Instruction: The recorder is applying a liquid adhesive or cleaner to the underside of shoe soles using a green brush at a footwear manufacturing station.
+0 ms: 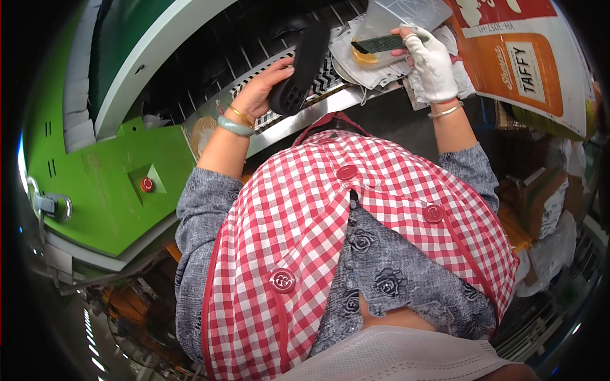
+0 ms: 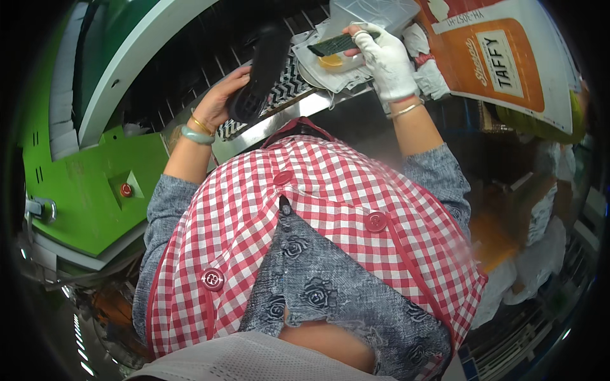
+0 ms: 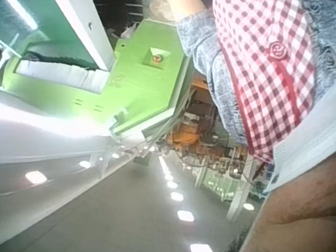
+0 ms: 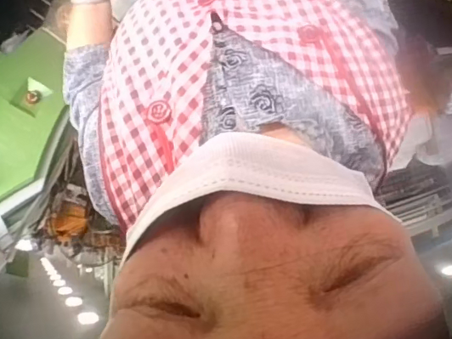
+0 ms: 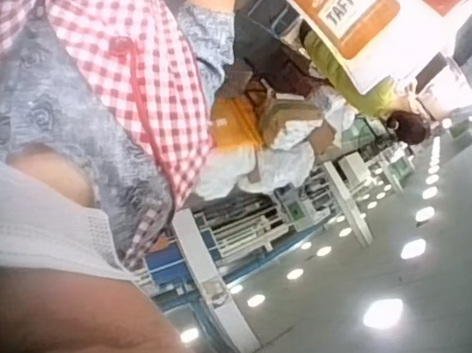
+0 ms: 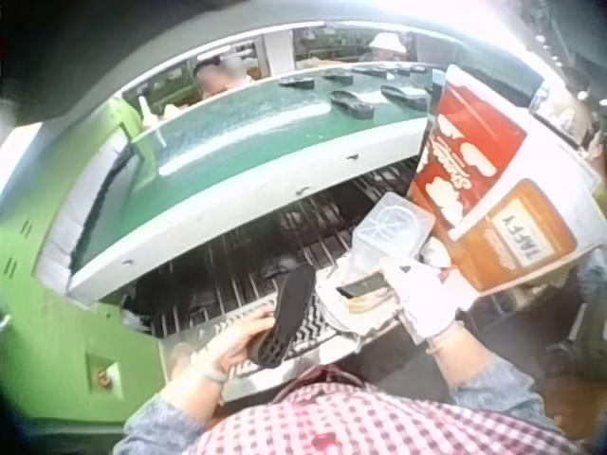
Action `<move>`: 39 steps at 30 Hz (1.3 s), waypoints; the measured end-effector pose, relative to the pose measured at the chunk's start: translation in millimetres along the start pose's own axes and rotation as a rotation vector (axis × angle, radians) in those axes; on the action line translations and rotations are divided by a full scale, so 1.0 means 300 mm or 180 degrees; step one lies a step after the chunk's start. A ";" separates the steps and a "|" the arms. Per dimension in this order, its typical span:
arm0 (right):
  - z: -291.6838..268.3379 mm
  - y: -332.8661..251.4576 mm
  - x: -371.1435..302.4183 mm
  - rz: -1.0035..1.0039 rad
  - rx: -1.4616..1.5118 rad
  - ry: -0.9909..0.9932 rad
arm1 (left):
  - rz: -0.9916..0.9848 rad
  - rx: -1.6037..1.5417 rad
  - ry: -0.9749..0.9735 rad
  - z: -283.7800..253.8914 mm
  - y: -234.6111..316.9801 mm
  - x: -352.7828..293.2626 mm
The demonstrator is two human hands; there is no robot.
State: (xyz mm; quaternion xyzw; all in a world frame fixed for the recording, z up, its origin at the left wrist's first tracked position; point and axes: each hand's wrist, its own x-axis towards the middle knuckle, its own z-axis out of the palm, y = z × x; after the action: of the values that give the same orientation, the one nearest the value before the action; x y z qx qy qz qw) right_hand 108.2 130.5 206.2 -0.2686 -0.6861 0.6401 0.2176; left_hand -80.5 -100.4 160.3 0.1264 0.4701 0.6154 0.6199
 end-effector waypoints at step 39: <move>0.236 -0.223 -0.138 -0.0333 0.1946 -0.0442 | 0.3929 0.1920 0.1606 0.255 0.053 0.078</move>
State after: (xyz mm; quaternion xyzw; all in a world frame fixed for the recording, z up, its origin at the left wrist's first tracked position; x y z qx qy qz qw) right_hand 88.3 47.4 268.4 -0.1108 -0.4881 0.8214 0.2736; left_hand -38.9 -44.0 202.1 0.3878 0.5909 0.7068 -0.0287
